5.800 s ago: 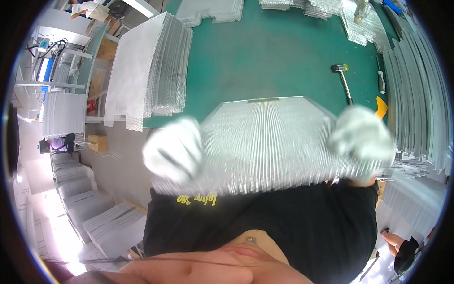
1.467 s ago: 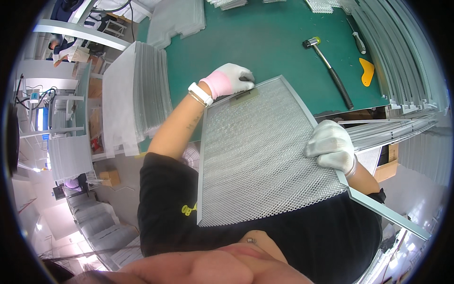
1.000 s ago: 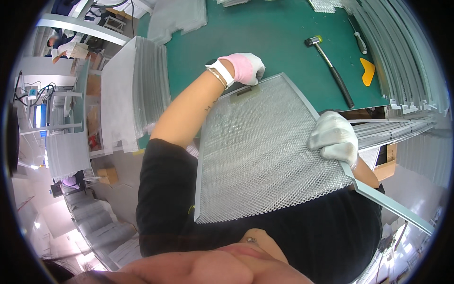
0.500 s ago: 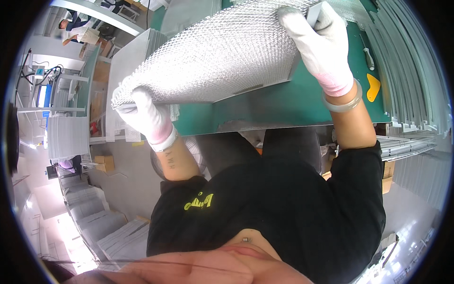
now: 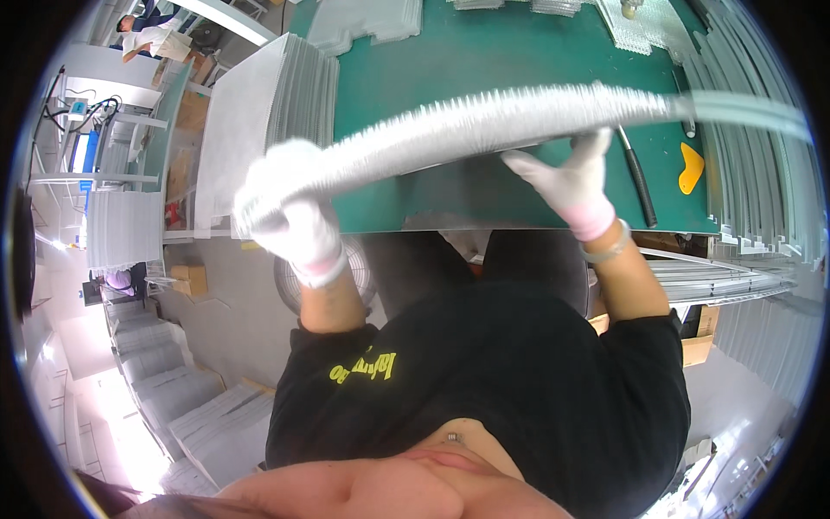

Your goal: The person assembles air filters by placing a mesh sheet into a metal frame and securing it with a hammer. They handle the mesh and frame, position a small plastic piece, and use a hammer to tap the frame edges. The finished units are stacked on the table.

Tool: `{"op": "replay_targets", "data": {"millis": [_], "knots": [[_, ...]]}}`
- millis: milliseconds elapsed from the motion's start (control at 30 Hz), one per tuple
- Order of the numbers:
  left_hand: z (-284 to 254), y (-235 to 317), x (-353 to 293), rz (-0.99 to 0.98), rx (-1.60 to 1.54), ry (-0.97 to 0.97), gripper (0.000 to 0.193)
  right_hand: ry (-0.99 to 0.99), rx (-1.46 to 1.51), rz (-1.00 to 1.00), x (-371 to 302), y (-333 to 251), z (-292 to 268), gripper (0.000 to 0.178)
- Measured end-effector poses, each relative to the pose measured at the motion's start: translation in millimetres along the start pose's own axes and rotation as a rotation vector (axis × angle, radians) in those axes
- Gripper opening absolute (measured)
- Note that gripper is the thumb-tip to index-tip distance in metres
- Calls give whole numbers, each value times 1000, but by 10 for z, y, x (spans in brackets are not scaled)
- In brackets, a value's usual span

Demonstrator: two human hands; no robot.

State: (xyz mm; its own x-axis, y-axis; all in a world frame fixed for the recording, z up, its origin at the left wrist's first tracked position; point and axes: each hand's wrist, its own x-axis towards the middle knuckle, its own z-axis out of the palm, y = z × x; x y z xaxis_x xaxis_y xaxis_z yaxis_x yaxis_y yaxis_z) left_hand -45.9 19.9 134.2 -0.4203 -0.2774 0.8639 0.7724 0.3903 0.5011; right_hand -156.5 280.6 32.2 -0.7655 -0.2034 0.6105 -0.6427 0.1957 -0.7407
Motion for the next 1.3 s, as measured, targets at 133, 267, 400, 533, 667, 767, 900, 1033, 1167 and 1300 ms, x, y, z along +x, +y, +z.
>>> {"op": "replay_targets", "data": {"millis": [133, 267, 400, 533, 667, 767, 900, 1033, 1167, 1300], "knots": [[-11, -240, 369, 29, 298, -13, 13, 61, -217, 117, -176, 419, 507, 137], [92, -461, 466, -150, 168, 119, 17, 73, -289, 123, 79, 368, 509, 125], [50, -549, 531, -237, 83, 114, 19, -102, 356, 282, 648, 129, -13, 36], [-76, -517, 481, -172, 173, 140, 13, 122, 370, 176, 1311, -315, -415, 17], [-87, -358, 417, -142, 221, 80, 8, -5, 635, -134, 1317, -284, -291, 19], [28, -296, 330, -78, 161, 80, 8, 329, 384, -23, 1207, -166, -191, 15], [0, -217, 310, -155, 3, 34, 11, 351, 215, -45, 1056, -160, -304, 27], [-31, -287, 361, -184, 15, 18, 14, 458, 303, -295, 1268, -916, -60, 77], [-59, -363, 398, -228, 19, 46, 16, -2, 269, -277, 1313, -745, -422, 116], [-105, -375, 412, -236, 43, -34, 16, 258, 297, -351, 1305, -844, -249, 123]]}}
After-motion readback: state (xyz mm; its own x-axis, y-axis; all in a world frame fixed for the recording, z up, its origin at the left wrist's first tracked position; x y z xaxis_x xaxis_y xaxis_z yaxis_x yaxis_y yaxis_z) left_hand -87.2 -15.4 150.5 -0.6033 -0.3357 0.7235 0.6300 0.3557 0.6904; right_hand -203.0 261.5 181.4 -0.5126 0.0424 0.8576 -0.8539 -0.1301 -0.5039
